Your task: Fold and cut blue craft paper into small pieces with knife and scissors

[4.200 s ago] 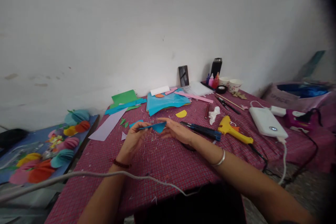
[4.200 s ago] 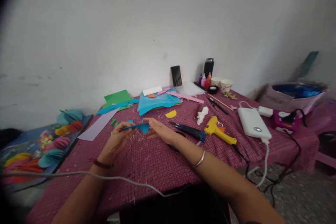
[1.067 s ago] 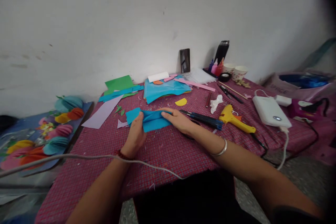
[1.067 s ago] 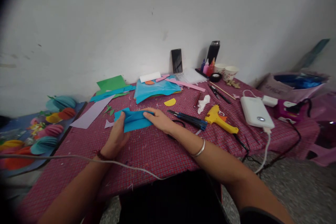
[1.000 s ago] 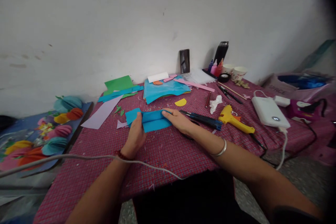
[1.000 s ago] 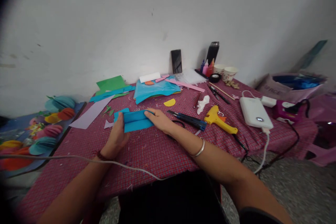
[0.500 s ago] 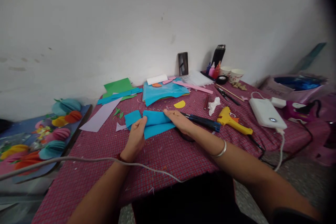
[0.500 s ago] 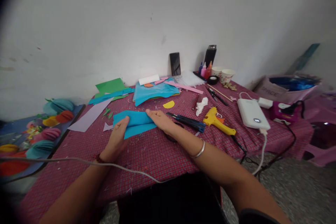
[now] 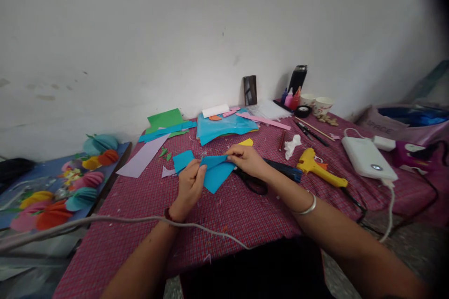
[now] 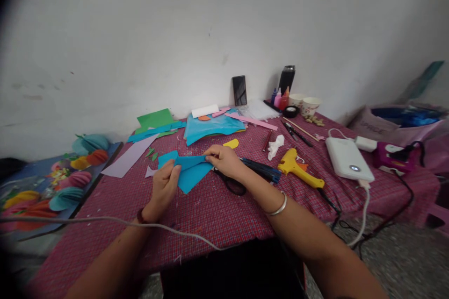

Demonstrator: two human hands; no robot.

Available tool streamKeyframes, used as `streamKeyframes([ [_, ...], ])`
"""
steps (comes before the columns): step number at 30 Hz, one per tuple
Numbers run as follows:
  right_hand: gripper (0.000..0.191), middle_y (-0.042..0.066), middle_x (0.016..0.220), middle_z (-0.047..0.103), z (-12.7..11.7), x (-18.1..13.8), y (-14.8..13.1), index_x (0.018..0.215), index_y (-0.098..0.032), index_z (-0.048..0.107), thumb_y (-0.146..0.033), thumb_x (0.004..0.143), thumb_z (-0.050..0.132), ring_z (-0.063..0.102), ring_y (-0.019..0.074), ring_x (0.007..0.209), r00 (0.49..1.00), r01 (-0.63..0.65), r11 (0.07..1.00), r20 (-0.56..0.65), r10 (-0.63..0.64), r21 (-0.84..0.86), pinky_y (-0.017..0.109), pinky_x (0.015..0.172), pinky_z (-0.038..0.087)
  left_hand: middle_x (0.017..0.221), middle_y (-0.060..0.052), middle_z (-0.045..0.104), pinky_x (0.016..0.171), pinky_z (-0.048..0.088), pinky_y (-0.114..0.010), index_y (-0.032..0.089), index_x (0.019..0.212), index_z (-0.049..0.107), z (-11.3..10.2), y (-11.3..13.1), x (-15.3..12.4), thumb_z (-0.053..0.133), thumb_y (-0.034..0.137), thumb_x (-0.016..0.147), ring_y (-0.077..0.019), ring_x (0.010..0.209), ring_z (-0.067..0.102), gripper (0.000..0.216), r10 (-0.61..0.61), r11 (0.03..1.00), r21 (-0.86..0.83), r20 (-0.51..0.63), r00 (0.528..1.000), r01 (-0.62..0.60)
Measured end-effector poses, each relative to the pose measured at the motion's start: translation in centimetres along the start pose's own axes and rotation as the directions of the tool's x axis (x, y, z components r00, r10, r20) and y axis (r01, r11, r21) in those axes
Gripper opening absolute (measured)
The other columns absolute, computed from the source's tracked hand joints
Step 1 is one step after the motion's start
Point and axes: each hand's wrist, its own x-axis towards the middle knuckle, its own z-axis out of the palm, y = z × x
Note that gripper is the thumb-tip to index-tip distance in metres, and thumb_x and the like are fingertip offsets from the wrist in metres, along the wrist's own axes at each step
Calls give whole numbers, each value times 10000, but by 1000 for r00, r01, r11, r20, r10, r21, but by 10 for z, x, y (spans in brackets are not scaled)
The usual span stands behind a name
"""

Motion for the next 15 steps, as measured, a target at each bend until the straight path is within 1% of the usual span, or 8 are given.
streamKeyframes([
  [2, 142, 24, 783, 638, 0, -1, -2, 838, -234, 703, -210, 804, 567, 567, 190, 770, 998, 64, 995, -9, -65, -80, 338, 742, 417, 593, -5, 495, 647, 378, -271, 200, 483, 506, 0, 0, 0, 633, 306, 805, -151, 616, 456, 362, 47, 999, 10, 27, 999, -47],
  [4, 152, 35, 816, 655, 2, -2, -5, 867, -247, 706, -207, 813, 569, 575, 209, 813, 993, 114, 985, -3, -115, -129, 375, 790, 418, 638, -23, 557, 684, 387, -282, 202, 532, 579, 0, -2, 1, 626, 295, 809, -169, 660, 505, 295, 69, 997, 20, 58, 996, -70],
  [6, 150, 46, 835, 666, 5, -4, -8, 880, -250, 709, -231, 836, 566, 578, 222, 834, 988, 155, 977, 24, -153, -145, 396, 809, 419, 700, -38, 607, 707, 397, -291, 203, 640, 655, 0, -5, 1, 564, 309, 852, -184, 706, 541, 254, 96, 994, 51, 101, 990, -101],
  [8, 168, 52, 853, 673, 8, -5, -9, 899, -256, 710, -248, 862, 547, 584, 225, 845, 980, 198, 970, 61, -191, -144, 406, 818, 423, 761, -50, 640, 713, 408, -299, 202, 754, 693, 0, -8, 0, 448, 336, 914, -190, 739, 565, 322, 107, 989, 90, 133, 985, -119],
  [9, 182, 53, 868, 676, 10, -6, -10, 916, -263, 709, -251, 874, 533, 586, 224, 856, 974, 221, 964, 77, -212, -146, 410, 825, 423, 783, -56, 651, 712, 415, -302, 199, 792, 699, 0, -10, -1, 387, 350, 937, -191, 749, 574, 376, 97, 988, 103, 140, 985, -112],
  [11, 216, 52, 903, 678, 12, -7, -10, 955, -279, 703, -245, 896, 498, 590, 222, 882, 964, 261, 952, 106, -246, -161, 418, 838, 419, 804, -67, 670, 717, 429, -310, 192, 820, 704, 0, -12, -1, 303, 382, 959, -193, 762, 591, 465, 41, 993, 108, 137, 990, -56],
  [13, 240, 54, 934, 677, 13, -9, -12, 983, -283, 698, -235, 906, 476, 590, 221, 906, 952, 294, 939, 136, -273, -176, 424, 850, 412, 806, -78, 685, 733, 444, -324, 181, 813, 705, 1, -14, -2, 276, 419, 962, -200, 774, 608, 513, -39, 996, 88, 116, 992, 28],
  [15, 236, 58, 972, 673, 14, -11, -15, 1005, -279, 695, -243, 902, 486, 586, 224, 942, 943, 317, 935, 163, -292, -161, 431, 878, 400, 803, -88, 693, 751, 456, -338, 171, 814, 708, 2, -14, -1, 288, 456, 955, -209, 783, 622, 526, -104, 993, 61, 84, 991, 99],
])
